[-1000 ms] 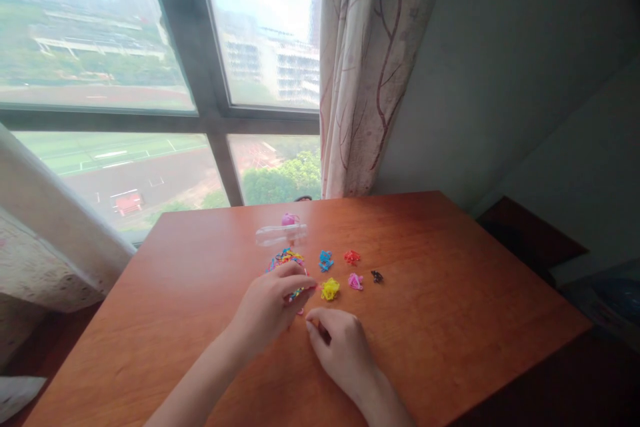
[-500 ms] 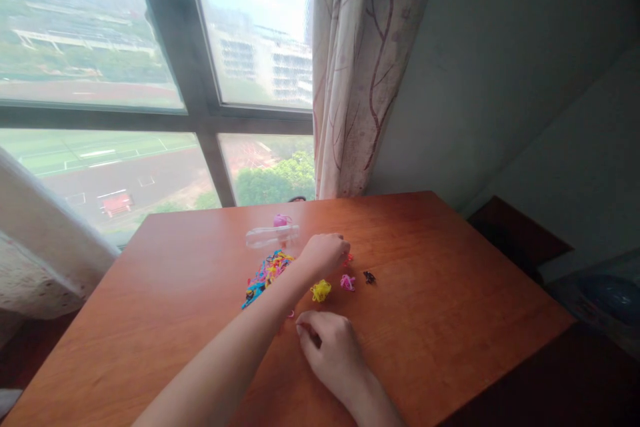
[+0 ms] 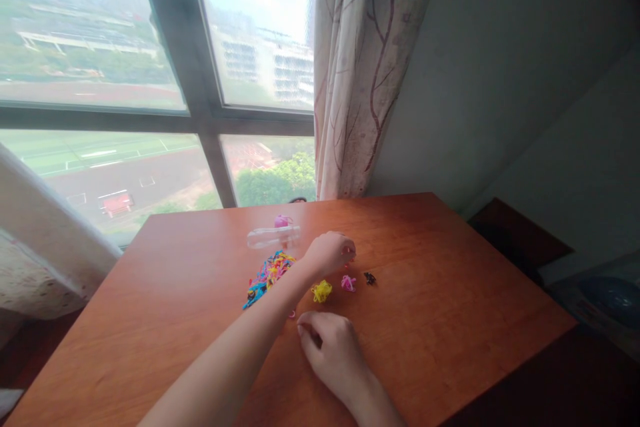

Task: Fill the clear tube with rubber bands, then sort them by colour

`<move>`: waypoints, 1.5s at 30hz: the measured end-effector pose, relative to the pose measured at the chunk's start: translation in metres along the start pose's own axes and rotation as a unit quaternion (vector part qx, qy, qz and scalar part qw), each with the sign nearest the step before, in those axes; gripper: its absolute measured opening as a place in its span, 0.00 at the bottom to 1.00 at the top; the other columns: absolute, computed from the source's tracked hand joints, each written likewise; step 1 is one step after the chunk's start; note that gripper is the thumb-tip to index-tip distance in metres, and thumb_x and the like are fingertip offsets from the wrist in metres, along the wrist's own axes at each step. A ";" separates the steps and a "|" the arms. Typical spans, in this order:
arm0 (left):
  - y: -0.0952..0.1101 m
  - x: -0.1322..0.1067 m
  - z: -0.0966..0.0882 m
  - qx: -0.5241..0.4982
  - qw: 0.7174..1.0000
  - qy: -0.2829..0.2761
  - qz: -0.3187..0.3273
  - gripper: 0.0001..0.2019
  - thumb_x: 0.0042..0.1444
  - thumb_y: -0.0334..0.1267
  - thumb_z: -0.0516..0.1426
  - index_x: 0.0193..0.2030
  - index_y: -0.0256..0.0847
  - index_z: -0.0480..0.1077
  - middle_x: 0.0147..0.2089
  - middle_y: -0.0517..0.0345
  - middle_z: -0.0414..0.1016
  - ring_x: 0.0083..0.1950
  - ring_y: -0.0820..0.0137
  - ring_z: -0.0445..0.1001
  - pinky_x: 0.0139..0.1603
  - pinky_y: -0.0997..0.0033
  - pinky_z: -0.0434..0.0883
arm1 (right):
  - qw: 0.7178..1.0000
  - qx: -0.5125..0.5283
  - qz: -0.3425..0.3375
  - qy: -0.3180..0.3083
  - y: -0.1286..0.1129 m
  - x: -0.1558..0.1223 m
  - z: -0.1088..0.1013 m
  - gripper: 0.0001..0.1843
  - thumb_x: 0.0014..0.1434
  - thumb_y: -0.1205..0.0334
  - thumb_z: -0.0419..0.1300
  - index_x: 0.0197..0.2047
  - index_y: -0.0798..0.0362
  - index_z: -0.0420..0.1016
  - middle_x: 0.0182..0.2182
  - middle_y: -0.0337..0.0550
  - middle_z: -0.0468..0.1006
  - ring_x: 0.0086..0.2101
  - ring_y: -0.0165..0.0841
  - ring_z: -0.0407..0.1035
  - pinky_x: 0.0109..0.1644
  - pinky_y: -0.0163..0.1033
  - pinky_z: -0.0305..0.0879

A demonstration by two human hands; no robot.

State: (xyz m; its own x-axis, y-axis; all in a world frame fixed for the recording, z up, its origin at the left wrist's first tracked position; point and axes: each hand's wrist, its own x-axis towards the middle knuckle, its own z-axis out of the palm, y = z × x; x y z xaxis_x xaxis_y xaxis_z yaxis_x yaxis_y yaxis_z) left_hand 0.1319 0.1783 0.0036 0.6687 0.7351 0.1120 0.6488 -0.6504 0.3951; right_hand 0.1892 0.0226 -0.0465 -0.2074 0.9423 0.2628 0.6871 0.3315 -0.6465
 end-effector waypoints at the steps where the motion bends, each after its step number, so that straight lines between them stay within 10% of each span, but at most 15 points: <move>1: 0.000 0.001 0.001 -0.002 1.000 0.002 -0.003 0.08 0.55 0.36 0.58 0.36 0.44 0.80 0.36 0.56 0.82 0.36 0.67 0.78 0.38 0.73 0.71 | 1.000 -0.001 0.000 0.001 0.000 0.000 0.000 0.08 0.59 0.70 0.56 0.35 0.50 0.76 0.26 0.37 0.78 0.28 0.31 0.71 0.33 0.32 0.58; 8: -0.003 -0.016 -0.013 -0.011 0.999 0.041 -0.026 0.10 0.56 0.37 0.57 0.42 0.44 0.79 0.38 0.54 0.81 0.37 0.66 0.77 0.37 0.72 0.70 | 1.000 0.010 0.003 -0.011 -0.002 0.000 -0.002 0.08 0.60 0.70 0.56 0.34 0.50 0.75 0.28 0.37 0.79 0.29 0.30 0.71 0.34 0.32 0.57; 18: -0.016 -0.117 -0.054 -0.038 0.991 0.103 -0.081 0.10 0.60 0.37 0.54 0.40 0.42 0.77 0.34 0.57 0.80 0.34 0.69 0.75 0.34 0.73 0.66 | 0.999 -0.017 0.010 -0.026 -0.004 0.000 -0.003 0.09 0.60 0.68 0.56 0.35 0.49 0.76 0.27 0.36 0.79 0.29 0.30 0.72 0.33 0.31 0.57; 27: -0.029 -0.178 -0.031 -0.128 0.969 0.152 -0.144 0.10 0.61 0.38 0.53 0.38 0.40 0.76 0.31 0.58 0.79 0.29 0.71 0.73 0.32 0.75 0.67 | 0.998 -0.056 0.010 -0.034 -0.006 0.001 0.000 0.07 0.60 0.67 0.57 0.34 0.47 0.75 0.25 0.34 0.78 0.27 0.29 0.71 0.31 0.33 0.53; 45: -0.032 -0.192 -0.015 -0.131 0.968 0.150 -0.151 0.09 0.61 0.36 0.53 0.38 0.42 0.76 0.34 0.56 0.80 0.33 0.68 0.77 0.34 0.75 0.70 | 0.998 -0.049 -0.037 -0.025 -0.012 0.015 0.017 0.09 0.60 0.70 0.55 0.36 0.48 0.74 0.31 0.37 0.81 0.32 0.31 0.75 0.35 0.31 0.58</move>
State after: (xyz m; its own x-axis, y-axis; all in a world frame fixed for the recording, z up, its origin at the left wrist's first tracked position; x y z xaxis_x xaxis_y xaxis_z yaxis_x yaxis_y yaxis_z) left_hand -0.0225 0.0612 -0.0167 0.3016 0.9323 0.1996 0.6576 -0.3550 0.6645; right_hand 0.1656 0.0337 -0.0465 -0.2923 0.9177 0.2692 0.7331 0.3957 -0.5531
